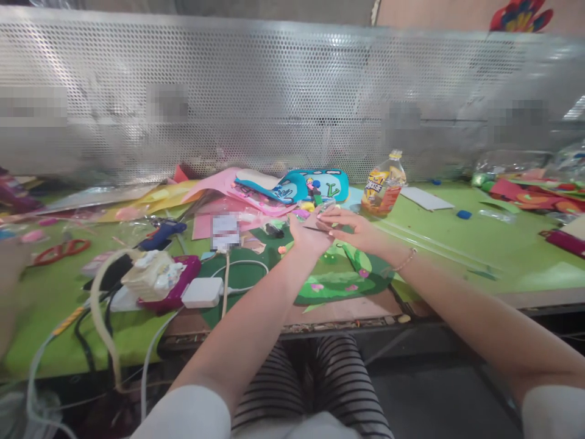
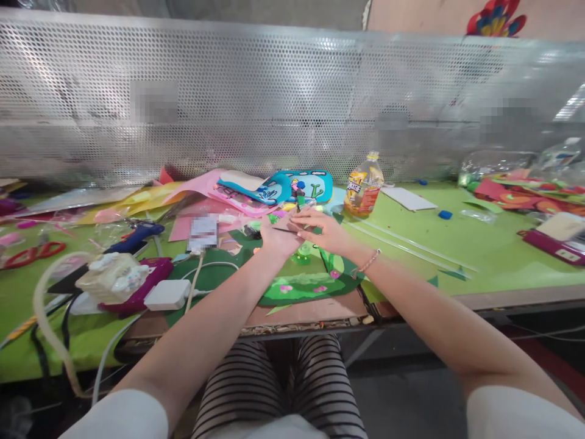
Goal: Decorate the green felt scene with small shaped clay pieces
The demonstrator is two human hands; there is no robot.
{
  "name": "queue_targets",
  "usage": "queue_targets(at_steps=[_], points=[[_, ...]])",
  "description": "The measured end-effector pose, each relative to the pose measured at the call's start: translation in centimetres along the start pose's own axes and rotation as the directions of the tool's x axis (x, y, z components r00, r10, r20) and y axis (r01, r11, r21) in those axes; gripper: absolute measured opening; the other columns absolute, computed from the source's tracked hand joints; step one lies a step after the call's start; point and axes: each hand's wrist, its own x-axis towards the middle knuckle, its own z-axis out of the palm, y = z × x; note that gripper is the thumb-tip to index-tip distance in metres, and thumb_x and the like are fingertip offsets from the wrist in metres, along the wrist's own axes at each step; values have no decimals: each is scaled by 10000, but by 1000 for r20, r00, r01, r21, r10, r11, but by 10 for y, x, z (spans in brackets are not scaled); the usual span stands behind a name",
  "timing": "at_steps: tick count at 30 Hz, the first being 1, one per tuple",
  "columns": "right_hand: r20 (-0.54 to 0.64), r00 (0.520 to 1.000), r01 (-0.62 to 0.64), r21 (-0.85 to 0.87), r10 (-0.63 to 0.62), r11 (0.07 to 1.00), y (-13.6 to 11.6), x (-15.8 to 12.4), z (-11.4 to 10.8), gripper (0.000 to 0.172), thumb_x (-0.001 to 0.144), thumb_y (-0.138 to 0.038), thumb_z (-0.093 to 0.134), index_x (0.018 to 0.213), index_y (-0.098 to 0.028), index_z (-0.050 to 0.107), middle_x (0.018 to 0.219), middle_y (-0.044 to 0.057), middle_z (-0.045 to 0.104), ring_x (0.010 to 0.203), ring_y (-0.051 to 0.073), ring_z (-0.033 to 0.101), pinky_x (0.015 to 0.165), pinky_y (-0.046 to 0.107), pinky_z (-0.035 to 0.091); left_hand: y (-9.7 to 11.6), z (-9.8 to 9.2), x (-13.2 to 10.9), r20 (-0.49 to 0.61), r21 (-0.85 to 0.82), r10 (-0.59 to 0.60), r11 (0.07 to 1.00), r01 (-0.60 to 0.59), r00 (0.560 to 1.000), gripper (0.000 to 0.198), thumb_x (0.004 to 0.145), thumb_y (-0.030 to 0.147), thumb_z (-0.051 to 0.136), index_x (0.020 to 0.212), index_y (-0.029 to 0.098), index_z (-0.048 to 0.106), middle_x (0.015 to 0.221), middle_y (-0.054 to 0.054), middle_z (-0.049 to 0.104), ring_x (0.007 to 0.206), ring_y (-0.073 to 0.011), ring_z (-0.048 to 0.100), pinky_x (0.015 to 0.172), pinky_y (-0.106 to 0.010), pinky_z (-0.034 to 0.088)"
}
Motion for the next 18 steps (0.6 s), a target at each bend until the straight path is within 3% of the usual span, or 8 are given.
queue_targets(at_steps=[5, 9, 13, 18], points=[[-71, 997, -47, -177, 35, 983, -18, 16, 6, 382, 898, -241, 398, 1261, -276, 509, 1268, 42, 535, 1198, 195, 446, 1040, 450, 327, -5, 1, 0, -62, -7, 55, 998, -56, 997, 680, 831, 660, 138, 856, 143, 580, 893, -131, 599, 879, -255, 599, 709, -372, 500], [-21, 999, 39, -264, -46, 964, -19, 32, 9, 231, 788, -281, 591, 996, -249, 684, 1115, 61, 597, 1061, 221, 528, 963, 429, 395, -3, 1, -1, -101, -5, 88, 996, -89, 991, 658, 848, 641, 134, 781, 147, 565, 811, -111, 588, 831, -236, 607, 689, -344, 502], [61, 998, 8, -185, 4, 983, -11, 35, 12, 178, 768, -245, 613, 907, -262, 722, 1010, 52, 648, 978, 212, 566, 914, 430, 427, -1, 1, -1, -131, -1, 96, 995, -97, 987, 637, 855, 626, 151, 795, 149, 570, 834, -112, 600, 850, -253, 611, 700, -381, 507], [8, 992, -122, -32, 122, 992, -6, 32, 15, 83, 733, -249, 653, 745, -250, 735, 909, 39, 670, 921, 189, 595, 887, 402, 458, -3, 1, 2, -137, -9, 67, 998, -69, 988, 639, 841, 640, 184, 825, 142, 584, 924, -135, 610, 906, -289, 608, 729, -432, 503]])
